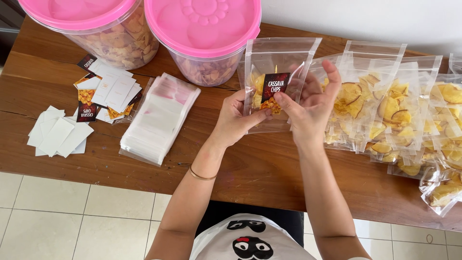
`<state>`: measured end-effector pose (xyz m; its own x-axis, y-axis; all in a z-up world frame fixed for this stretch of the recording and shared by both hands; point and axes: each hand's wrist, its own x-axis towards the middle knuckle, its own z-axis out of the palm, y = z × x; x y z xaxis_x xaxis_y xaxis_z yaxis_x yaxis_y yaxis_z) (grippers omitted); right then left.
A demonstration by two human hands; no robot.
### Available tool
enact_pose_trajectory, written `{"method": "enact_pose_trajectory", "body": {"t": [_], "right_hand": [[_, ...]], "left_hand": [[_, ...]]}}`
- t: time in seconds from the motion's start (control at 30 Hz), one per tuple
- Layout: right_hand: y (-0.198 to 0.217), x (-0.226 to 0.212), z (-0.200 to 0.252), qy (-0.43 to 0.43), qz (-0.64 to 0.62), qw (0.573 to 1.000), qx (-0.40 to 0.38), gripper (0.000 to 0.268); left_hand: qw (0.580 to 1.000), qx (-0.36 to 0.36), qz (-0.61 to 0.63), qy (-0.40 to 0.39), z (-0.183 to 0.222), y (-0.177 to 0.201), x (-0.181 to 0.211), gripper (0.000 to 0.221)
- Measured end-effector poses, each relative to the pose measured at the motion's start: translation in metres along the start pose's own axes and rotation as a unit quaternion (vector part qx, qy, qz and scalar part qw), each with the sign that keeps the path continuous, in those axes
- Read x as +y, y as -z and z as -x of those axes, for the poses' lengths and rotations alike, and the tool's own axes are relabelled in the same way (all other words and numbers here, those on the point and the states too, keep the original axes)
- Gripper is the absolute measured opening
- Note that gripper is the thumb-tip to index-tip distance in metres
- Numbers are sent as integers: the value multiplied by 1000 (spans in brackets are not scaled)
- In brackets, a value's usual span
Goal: The person picks up adhesive labels and attaches them to clear plastic bags containing yellow chips, then stacks the bags on a wooden table.
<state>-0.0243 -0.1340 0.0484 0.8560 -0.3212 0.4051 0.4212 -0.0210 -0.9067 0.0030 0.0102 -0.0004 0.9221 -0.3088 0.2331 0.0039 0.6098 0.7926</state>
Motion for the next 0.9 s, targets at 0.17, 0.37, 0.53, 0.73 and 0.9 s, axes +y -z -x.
{"method": "enact_pose_trajectory", "body": {"t": [0.17, 0.37, 0.53, 0.73, 0.9], "right_hand": [[4, -9, -12, -52, 58, 996, -41, 98], [0, 10, -28, -109, 9, 994, -21, 31], [0, 11, -39, -150, 22, 988, -14, 30], [9, 20, -38, -122, 140, 981, -54, 28], [-6, 17, -27, -163, 88, 980, -70, 24]], "left_hand": [[997, -16, -59, 55, 1, -7, 24, 24], [999, -21, -31, 30, 2, -4, 25, 27], [999, -25, -25, 40, -1, 2, 24, 32], [997, 5, -61, 47, -7, 9, 13, 40], [982, 135, -129, 32, -11, 16, -6, 31]]}}
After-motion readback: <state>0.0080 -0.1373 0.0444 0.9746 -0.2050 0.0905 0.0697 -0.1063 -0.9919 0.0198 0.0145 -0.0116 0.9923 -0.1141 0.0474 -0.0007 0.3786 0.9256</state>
